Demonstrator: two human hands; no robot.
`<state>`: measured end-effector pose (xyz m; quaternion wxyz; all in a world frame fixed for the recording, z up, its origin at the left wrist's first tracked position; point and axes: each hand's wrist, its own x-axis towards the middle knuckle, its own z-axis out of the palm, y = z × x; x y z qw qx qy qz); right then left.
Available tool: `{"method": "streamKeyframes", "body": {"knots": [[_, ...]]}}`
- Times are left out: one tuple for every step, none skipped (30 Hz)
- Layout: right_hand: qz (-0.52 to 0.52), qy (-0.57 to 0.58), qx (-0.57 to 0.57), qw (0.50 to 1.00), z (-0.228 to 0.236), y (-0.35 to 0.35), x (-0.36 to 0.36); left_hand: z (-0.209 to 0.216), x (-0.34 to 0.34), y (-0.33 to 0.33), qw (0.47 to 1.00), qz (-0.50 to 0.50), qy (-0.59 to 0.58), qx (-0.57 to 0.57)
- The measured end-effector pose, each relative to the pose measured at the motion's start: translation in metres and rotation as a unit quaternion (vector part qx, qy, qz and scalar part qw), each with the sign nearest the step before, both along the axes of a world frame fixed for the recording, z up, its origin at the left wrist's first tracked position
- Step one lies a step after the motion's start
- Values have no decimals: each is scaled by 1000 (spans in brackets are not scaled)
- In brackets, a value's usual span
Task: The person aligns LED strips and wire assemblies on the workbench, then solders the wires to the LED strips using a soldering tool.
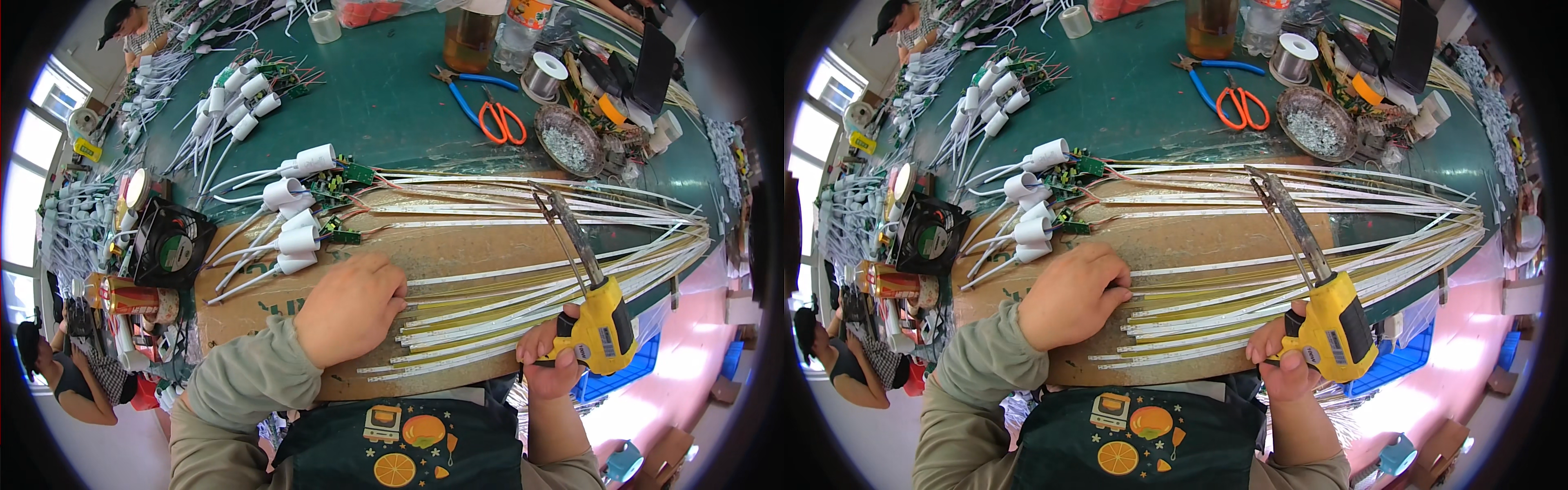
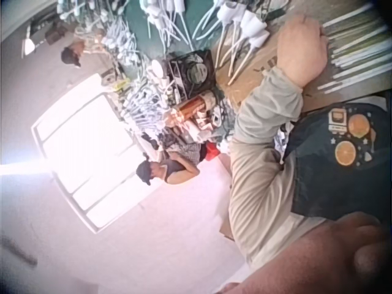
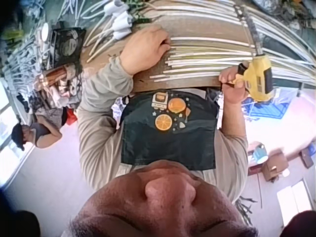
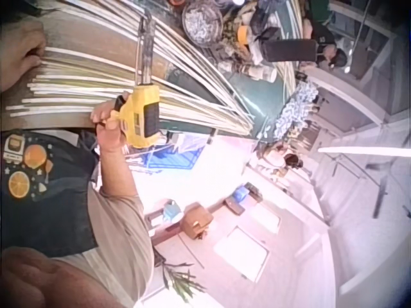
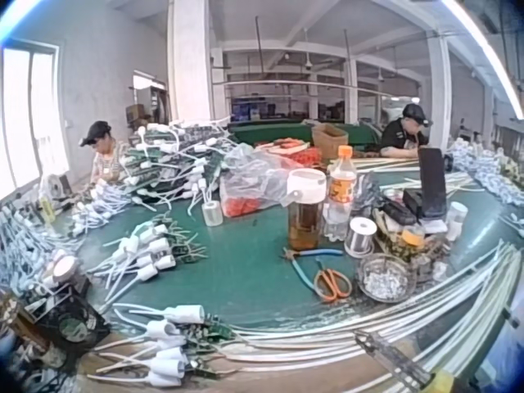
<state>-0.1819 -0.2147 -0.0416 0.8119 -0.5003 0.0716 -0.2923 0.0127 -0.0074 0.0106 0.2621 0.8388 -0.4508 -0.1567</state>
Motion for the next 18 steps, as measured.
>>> {"method": "streamKeyframes", "body": {"knots": [[-2,1,0,1000,0,0,0,0,0,0,1000,-2,-3,-7],[-4,1,0,1000,0,0,-1,1,0,0,1000,-3,-3,-8],[-6,2,-1,1000,0,0,-1,2,1,0,1000,6,21,-10],[-8,2,-3,1000,0,0,-1,3,1,1,999,14,46,-12],[-10,3,-3,1000,0,1,-1,3,1,1,999,13,46,-13],[-9,5,-4,1000,0,0,-1,3,-1,1,998,21,43,-43],[-9,8,-5,1000,1,0,-1,2,-2,1,996,28,40,-73],[-10,8,-6,1000,1,1,-1,3,-2,2,996,27,41,-74],[-9,12,-4,1000,1,1,-1,5,-2,2,998,4,21,-63],[-8,15,-2,1000,2,1,-1,6,-2,2,998,-19,2,-53],[-11,16,-4,1000,2,1,-1,2,-3,4,998,-21,3,-54],[-8,14,-2,1000,3,1,0,-3,-4,6,994,-36,-70,-82],[-5,13,0,1000,4,1,1,-6,-4,7,983,-50,-142,-109],[-6,14,-2,1000,4,2,1,-4,-3,8,982,-51,-141,-111],[-3,12,5,1000,4,1,1,-2,-2,8,976,-56,-184,-101],[0,10,13,1000,3,1,0,0,-2,7,968,-62,-227,-91],[-2,9,12,1000,2,1,-1,-3,-2,7,967,-63,-228,-93],[0,8,13,1000,2,1,0,-7,-1,8,970,-54,-216,-101]]}}
